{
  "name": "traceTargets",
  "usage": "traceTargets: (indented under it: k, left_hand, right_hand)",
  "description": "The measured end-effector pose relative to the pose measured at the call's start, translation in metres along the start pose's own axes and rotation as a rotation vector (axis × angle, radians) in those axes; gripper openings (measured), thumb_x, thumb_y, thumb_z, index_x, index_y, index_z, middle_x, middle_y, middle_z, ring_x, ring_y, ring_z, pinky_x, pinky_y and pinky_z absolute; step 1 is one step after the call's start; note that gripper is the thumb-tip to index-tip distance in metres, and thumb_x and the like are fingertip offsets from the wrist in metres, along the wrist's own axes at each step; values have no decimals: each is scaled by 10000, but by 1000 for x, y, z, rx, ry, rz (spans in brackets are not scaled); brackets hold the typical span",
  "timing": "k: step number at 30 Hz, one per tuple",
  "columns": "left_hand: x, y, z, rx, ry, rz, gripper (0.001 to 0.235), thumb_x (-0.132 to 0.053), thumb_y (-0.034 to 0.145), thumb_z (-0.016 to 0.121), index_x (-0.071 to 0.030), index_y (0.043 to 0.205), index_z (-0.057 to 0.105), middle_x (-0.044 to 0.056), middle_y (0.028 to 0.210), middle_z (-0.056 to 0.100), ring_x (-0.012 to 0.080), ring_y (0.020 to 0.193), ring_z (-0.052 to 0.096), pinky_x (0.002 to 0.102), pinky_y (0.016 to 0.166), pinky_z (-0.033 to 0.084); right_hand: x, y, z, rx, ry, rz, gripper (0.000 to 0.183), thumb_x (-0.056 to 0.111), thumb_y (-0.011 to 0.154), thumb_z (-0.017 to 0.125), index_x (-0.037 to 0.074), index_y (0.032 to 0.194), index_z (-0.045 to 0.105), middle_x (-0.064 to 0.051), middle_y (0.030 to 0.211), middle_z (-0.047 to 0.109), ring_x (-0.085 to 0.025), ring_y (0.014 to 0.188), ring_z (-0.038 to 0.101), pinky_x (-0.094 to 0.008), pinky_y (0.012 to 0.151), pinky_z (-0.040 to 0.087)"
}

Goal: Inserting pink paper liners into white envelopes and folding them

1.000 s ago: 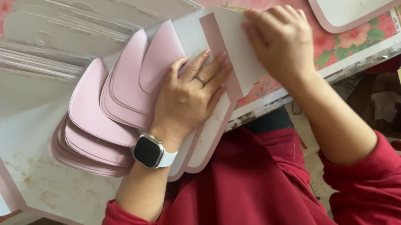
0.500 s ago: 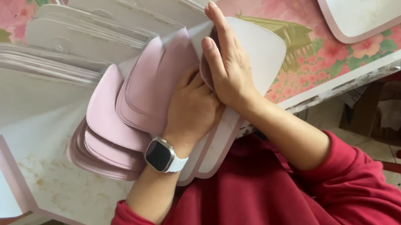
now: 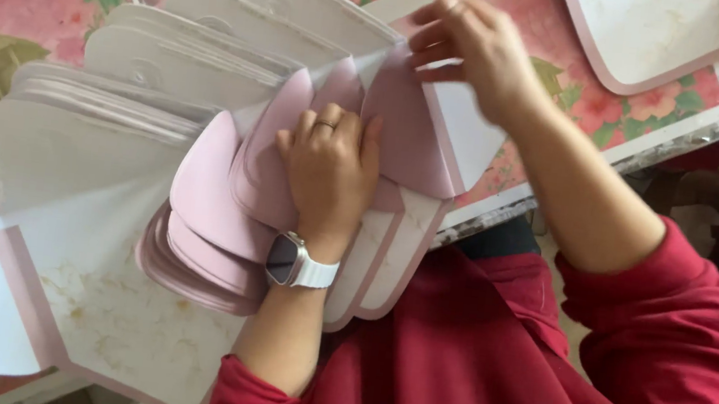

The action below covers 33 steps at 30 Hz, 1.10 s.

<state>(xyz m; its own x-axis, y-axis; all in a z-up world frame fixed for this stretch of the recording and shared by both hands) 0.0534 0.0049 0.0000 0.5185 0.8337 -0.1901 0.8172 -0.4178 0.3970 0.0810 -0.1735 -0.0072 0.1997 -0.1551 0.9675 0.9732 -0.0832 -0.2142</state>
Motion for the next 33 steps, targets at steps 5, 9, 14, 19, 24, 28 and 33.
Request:
traceTargets:
  k: [5, 9, 14, 19, 24, 28, 33]
  left_hand:
    - [7, -1, 0, -19, -200, -8, 259, -231, 941, 532, -96, 720, 525, 89, 770, 542, 318, 762, 507, 482, 668, 326]
    - [4, -1, 5, -1, -89, 11, 238, -230, 922, 563, -96, 726, 545, 85, 773, 528, 308, 766, 499, 474, 648, 334]
    - [0, 1, 2, -18, -68, 34, 241, -245, 912, 596, -97, 726, 555, 82, 761, 525, 308, 751, 494, 474, 647, 320]
    - [1, 1, 5, 8, -51, 31, 221, -236, 905, 581, -104, 728, 562, 80, 771, 535, 309, 758, 495, 472, 640, 319]
    - [-1, 0, 4, -34, -59, 34, 260, -265, 912, 589, -106, 707, 565, 78, 767, 550, 310, 749, 504, 468, 619, 321]
    - [1, 1, 5, -29, -45, 10, 251, -270, 912, 602, -118, 719, 557, 71, 777, 550, 299, 771, 509, 454, 633, 331]
    - [1, 0, 9, -27, -41, 19, 234, -273, 894, 619, -127, 721, 559, 68, 781, 549, 295, 784, 513, 460, 631, 332]
  right_hand:
    - [8, 10, -2, 243, -141, 468, 260, 85, 880, 559, -57, 1087, 626, -171, 940, 678, -250, 815, 665, -352, 792, 583]
    - [-2, 18, -2, 224, -156, 522, 148, 35, 849, 614, -27, 980, 645, -134, 874, 679, -222, 787, 671, -326, 789, 596]
    - [2, 16, -1, 145, -346, 476, 158, -5, 841, 548, -43, 959, 646, -145, 821, 668, -233, 749, 671, -327, 735, 618]
    - [-3, 14, 1, 89, -498, 462, 77, 56, 844, 564, 42, 900, 615, -85, 769, 668, -176, 666, 675, -275, 553, 461]
    - [-7, 7, -10, 41, -787, 296, 99, 113, 790, 530, 115, 828, 621, -5, 700, 653, -111, 605, 633, -264, 614, 482]
    - [-12, -6, -10, 304, -283, 464, 153, 8, 809, 623, -37, 954, 642, -104, 849, 668, -179, 763, 651, -277, 737, 579]
    - [-16, -12, -11, 185, -320, 497, 38, -18, 794, 646, -9, 813, 614, -89, 753, 632, -185, 720, 661, -267, 709, 607]
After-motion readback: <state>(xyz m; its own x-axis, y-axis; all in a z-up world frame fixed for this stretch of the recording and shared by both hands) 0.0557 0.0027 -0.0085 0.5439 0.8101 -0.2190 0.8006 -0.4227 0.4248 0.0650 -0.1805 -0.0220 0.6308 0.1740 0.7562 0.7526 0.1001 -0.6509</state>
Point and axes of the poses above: each hand's wrist, its own y-axis towards the middle knuckle, its own z-axis out of the palm, x = y × z, the point moved 4 cm from there along y, towards the middle knuckle
